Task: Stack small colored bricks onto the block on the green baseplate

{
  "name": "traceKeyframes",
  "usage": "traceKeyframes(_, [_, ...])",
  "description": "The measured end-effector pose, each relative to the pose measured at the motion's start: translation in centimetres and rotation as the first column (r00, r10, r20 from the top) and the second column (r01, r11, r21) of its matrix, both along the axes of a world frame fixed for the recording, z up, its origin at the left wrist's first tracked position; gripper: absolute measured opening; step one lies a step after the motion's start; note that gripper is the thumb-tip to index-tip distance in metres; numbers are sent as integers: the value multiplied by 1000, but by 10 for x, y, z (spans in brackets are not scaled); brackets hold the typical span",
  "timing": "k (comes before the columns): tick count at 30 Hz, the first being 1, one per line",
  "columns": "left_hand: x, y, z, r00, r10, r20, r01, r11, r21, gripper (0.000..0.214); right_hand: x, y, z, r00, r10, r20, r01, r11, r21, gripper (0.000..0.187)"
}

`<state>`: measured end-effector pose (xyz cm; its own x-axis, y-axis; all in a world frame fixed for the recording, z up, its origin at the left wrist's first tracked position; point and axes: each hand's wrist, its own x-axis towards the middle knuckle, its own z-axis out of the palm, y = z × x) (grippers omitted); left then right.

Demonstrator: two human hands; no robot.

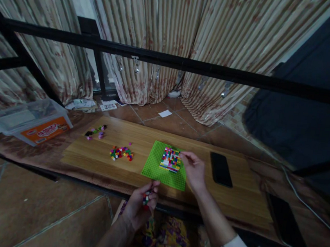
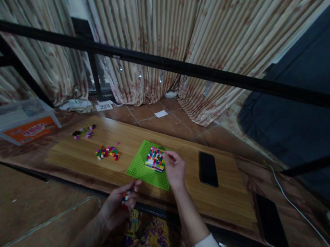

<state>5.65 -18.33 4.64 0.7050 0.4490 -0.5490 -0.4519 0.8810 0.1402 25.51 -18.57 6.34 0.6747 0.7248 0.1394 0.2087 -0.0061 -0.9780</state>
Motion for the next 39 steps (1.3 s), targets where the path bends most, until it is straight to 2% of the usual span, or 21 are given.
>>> traceKeyframes(2, [4,3,4,995,94,-12,-94,995,-17,17,-19,-25,9,988,23,155,-27,999,20,18])
traceKeyframes(4, [8,5,9,985,166,-43,-167,986,-25,17,-39,-49,17,955,89,283,-87,996,-18,15])
traceKeyframes(7, [14,5,18,982,186,-40,-186,982,17,19,-65,-75,25,944,196,265,-182,980,-75,13])
traceKeyframes(11, [15,2,24,994,107,34,-109,992,68,30,-84,-90,26,917,315,245,-286,947,-149,14])
traceKeyframes(17, [14,-2,25,995,62,72,-71,988,134,38,-93,-86,15,827,368,424,-292,927,-236,14])
traceKeyframes(22, [14,-3,24,995,46,85,-57,989,138,38,-93,-81,8,809,393,437,-299,915,-270,13])
traceKeyframes(27, [16,-5,18,998,56,0,-56,995,77,27,-89,-82,9,867,362,342,-293,926,-236,17])
traceKeyframes(30, [17,-6,13,997,38,-66,-36,999,26,21,-83,-83,10,933,308,184,-273,942,-194,19])
traceKeyframes(33, [14,-7,8,995,-44,-86,41,999,-35,20,-72,-79,9,976,216,35,-208,965,-157,22])
traceKeyframes(36, [10,-8,3,987,-121,-109,114,991,-66,16,-53,-67,9,990,139,21,-135,982,-131,24])
traceKeyframes(39, [7,-11,-3,980,-142,-142,135,989,-57,13,-30,-46,8,990,115,85,-108,991,-82,24])
